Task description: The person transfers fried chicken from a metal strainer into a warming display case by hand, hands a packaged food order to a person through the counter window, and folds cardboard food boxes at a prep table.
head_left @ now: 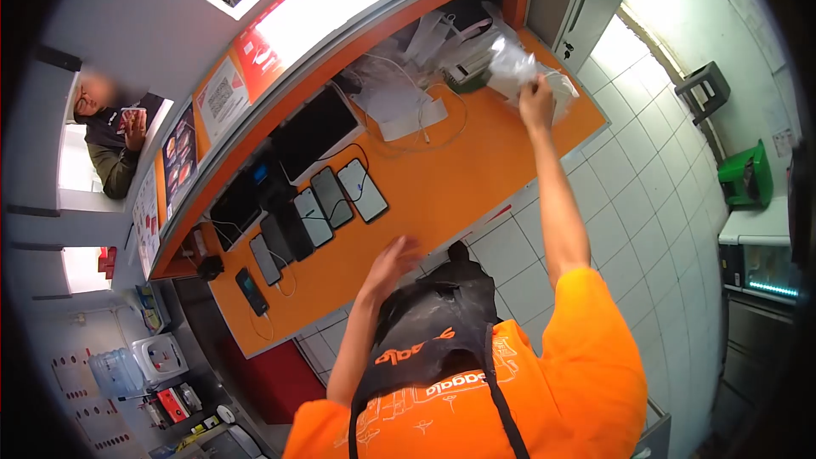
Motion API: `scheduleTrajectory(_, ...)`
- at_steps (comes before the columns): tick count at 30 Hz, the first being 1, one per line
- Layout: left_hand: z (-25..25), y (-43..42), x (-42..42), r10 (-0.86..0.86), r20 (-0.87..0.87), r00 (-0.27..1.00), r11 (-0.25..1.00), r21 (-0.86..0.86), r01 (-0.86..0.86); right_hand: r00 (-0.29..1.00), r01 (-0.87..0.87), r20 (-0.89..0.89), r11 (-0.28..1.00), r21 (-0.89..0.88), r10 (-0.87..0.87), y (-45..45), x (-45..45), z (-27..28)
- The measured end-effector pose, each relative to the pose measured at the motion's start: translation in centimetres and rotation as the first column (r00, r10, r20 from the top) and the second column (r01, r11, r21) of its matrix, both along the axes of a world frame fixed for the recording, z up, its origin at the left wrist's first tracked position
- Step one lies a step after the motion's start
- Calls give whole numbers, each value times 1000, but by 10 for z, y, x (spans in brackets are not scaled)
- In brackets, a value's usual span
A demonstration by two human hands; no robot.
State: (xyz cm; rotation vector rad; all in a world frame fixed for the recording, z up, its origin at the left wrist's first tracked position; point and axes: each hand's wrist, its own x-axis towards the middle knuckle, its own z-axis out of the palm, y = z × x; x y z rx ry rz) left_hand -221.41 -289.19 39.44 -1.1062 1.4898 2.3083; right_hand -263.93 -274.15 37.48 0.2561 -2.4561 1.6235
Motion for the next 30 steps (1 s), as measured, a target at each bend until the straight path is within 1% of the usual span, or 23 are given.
scheduleTrajectory(1, -4, 4, -30, -36, -33, 999, 994, 103, 40, 998, -56, -14, 998, 1, 56, 2, 29, 31)
scheduleTrajectory(2, -8, 9, -61, -61, -73, 995, 977, 201, 75, 984, -89, -157, 994, -57, 79, 3, 52, 45)
scheduleTrajectory(3, -3, 14, -95, 2, -95, 995, 946, 324, 29, 953, -97, -295, 991, -93, 66, 2, 81, 80)
scheduleTrajectory(4, 6, 18, -124, 71, -110, 991, 896, 444, -15, 931, -187, -330, 980, -60, 158, 8, 93, 84)
scheduleTrajectory(5, 8, 17, -146, 136, -225, 965, 816, 578, 20, 973, -218, 25, 944, -248, 232, 12, 110, 90)
scheduleTrajectory(6, 12, 15, -161, 221, -328, 919, 718, 692, 75, 965, -248, -111, 963, -104, 237, 16, 128, 94)
scheduleTrajectory(7, 26, 11, -171, 226, -385, 895, 706, 698, 122, 947, -271, -204, 958, -99, 247, 15, 147, 98)
scheduleTrajectory(8, 49, 12, -172, 239, -436, 868, 693, 703, 163, 942, -289, -216, 948, -136, 256, 18, 163, 84)
scheduleTrajectory(9, 81, 16, -165, 328, -383, 863, 735, 678, 21, 900, -312, -349, 945, -97, 261, 20, 183, 94)
scheduleTrajectory(10, 74, 14, -153, 402, -334, 852, 674, 738, -29, 903, -371, -314, 899, -232, 292, 20, 204, 102)
scheduleTrajectory(11, 67, 12, -142, 473, -282, 835, 606, 792, -76, 886, -388, -342, 905, -176, 313, 28, 218, 96)
scheduleTrajectory(12, 66, 7, -123, 486, -314, 816, 523, 852, 17, 865, -404, -371, 907, -119, 337, 36, 229, 91)
scheduleTrajectory(14, 42, 4, -88, 483, -290, 826, 431, 900, 64, 895, -439, -204, 863, -250, 396, 41, 251, 108)
scheduleTrajectory(15, 37, 4, -70, 490, -208, 847, 394, 919, -2, 898, -439, -120, 843, -312, 423, 42, 261, 119)
scheduleTrajectory(16, 33, 10, -58, 508, -203, 837, 442, 895, -51, 890, -451, -92, 834, -316, 446, 45, 265, 125)
scheduleTrajectory(17, 27, 12, -44, 519, -297, 801, 410, 909, 72, 875, -478, -87, 827, -295, 475, 50, 269, 129)
scheduleTrajectory(19, 31, 21, -36, 560, -378, 737, 361, 912, 193, 836, -547, -101, 805, -231, 539, 60, 274, 136)
scheduleTrajectory(20, 58, 19, -37, 583, -365, 726, 340, 921, 191, 818, -575, -109, 794, -198, 565, 63, 275, 140)
scheduleTrajectory(22, 85, 21, -35, 637, -358, 682, 341, 925, 167, 775, -631, -125, 765, -129, 619, 65, 275, 148)
scheduleTrajectory(23, 92, 23, -34, 667, -370, 647, 370, 918, 143, 753, -656, -138, 748, -95, 643, 63, 273, 150)
scheduleTrajectory(25, 91, 22, -31, 671, -416, 614, 435, 891, 128, 714, -695, -148, 717, -40, 684, 57, 272, 156)
scheduleTrajectory(30, 68, 5, -14, 539, -557, 632, 630, 765, 138, 613, -779, -163, 626, 34, 773, 38, 279, 167)
